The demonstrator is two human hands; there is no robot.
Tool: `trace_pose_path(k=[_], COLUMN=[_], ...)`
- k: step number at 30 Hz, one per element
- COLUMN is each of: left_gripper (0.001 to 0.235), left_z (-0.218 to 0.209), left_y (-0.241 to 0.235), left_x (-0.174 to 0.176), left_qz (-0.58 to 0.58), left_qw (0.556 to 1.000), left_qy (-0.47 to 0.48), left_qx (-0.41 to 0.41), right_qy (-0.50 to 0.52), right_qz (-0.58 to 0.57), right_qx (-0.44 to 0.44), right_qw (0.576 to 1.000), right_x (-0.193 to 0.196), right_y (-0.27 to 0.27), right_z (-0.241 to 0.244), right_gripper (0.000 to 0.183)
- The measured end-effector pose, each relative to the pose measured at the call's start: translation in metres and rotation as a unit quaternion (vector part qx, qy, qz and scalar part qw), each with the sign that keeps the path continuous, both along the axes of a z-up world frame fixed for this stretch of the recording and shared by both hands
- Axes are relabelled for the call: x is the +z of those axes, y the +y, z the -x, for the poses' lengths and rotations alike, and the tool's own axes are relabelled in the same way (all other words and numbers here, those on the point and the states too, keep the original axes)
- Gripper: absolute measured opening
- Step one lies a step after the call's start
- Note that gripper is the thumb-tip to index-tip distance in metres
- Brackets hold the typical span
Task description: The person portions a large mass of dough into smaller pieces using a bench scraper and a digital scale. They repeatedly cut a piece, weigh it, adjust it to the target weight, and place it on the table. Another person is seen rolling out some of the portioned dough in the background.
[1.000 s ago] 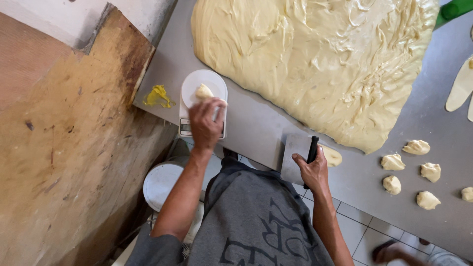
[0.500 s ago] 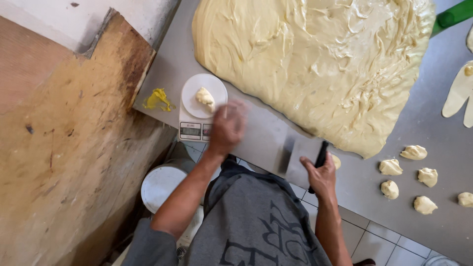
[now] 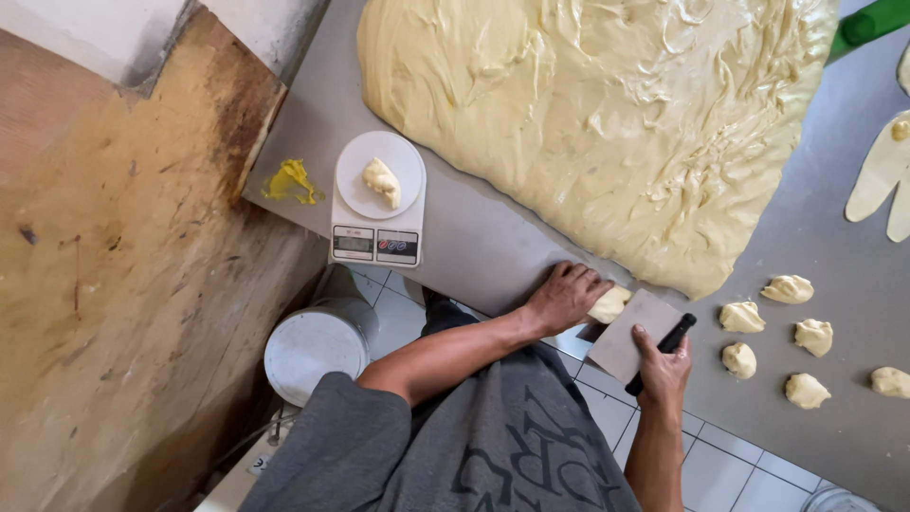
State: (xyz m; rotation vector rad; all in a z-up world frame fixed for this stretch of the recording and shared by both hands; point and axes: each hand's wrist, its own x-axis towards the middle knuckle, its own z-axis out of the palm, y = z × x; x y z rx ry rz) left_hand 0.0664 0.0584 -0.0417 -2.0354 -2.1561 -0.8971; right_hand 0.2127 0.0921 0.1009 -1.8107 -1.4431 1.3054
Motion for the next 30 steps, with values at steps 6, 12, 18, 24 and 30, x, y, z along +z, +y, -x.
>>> trace_pose_path(k=[6,12,18,24,30], left_gripper=[0.046,0.038,0.062,0.099,0.071], left_z=[0.012,0.030,0.116,0.166,0.170], left_y=[-0.005,-0.023,-0.058,-0.119,-0.129], left_x=[-0.001,0.054,0.081,0.065,0.064], left_qz=[0.036,-0.074,-0.018,0.039,0.035], left_qw=[0.935,0.876,0.930,0.920,0.849], left_qy=[-0.328,-0.464,-0.366,-0.390,-0.501], left_qx=[-0.133,-0.105,-0.022,0.020,0.162], right_qy=[0.098,0.215,0.188,0.150,-0.041], right_qz=[0.051,0.119,0.074,0.018,-0.103], right_qx=[-0.006,-0.033,0.051,0.103,0.342], right_qw=[0.994,0.969,0.978,0.983,0.933], right_x=[-0.004,-0.013,0.013,0.019,-0.010], right_y=[0.013,0.010,-0.004,-0.020,-0.035], right_z=[-0.003,0.008,0.066,0.108,0.145], right_gripper=[0.036,0.026,0.040,0.039,0.052])
